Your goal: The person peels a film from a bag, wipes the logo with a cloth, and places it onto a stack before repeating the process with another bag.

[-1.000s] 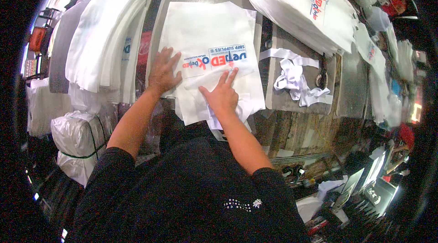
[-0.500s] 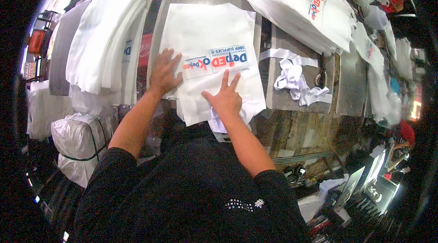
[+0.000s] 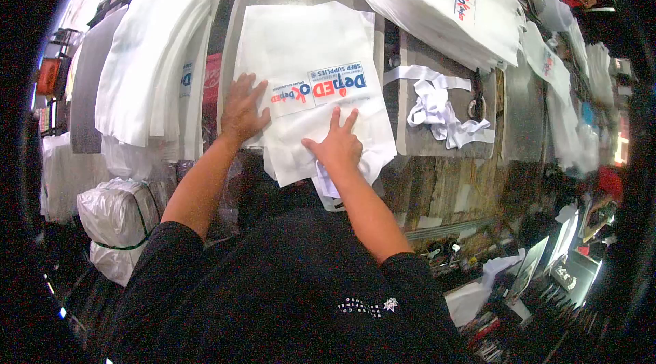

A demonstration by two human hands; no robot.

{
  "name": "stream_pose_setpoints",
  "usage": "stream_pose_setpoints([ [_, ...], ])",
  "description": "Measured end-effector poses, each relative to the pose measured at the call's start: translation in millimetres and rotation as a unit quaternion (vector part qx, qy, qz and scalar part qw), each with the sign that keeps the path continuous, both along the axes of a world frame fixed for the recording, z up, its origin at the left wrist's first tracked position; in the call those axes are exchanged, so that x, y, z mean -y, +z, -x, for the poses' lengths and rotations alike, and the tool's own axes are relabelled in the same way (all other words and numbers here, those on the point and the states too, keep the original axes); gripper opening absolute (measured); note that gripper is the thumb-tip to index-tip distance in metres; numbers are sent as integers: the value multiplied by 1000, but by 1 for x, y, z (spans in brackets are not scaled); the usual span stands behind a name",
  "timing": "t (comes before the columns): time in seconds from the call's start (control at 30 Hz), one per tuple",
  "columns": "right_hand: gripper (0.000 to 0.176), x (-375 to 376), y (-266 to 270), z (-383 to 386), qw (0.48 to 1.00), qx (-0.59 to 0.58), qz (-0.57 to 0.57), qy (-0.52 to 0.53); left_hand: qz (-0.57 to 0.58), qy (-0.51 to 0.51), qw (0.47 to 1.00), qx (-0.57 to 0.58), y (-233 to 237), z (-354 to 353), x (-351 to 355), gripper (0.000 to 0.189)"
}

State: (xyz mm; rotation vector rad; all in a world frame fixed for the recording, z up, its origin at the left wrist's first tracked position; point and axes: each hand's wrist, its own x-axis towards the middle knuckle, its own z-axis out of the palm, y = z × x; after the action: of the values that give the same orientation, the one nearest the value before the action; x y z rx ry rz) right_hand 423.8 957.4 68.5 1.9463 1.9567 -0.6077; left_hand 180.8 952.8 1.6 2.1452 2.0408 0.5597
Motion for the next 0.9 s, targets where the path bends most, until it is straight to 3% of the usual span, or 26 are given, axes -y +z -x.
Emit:
stream_pose_setpoints([
  [0.7,116,16,12,-7,998,46,40,-25,-8,-11,1000,25,4,2,-1,65],
  [0.9,107,48,-8,-27,999,15,-15,-27,-2,-17,999,33,7,4,-1,64],
])
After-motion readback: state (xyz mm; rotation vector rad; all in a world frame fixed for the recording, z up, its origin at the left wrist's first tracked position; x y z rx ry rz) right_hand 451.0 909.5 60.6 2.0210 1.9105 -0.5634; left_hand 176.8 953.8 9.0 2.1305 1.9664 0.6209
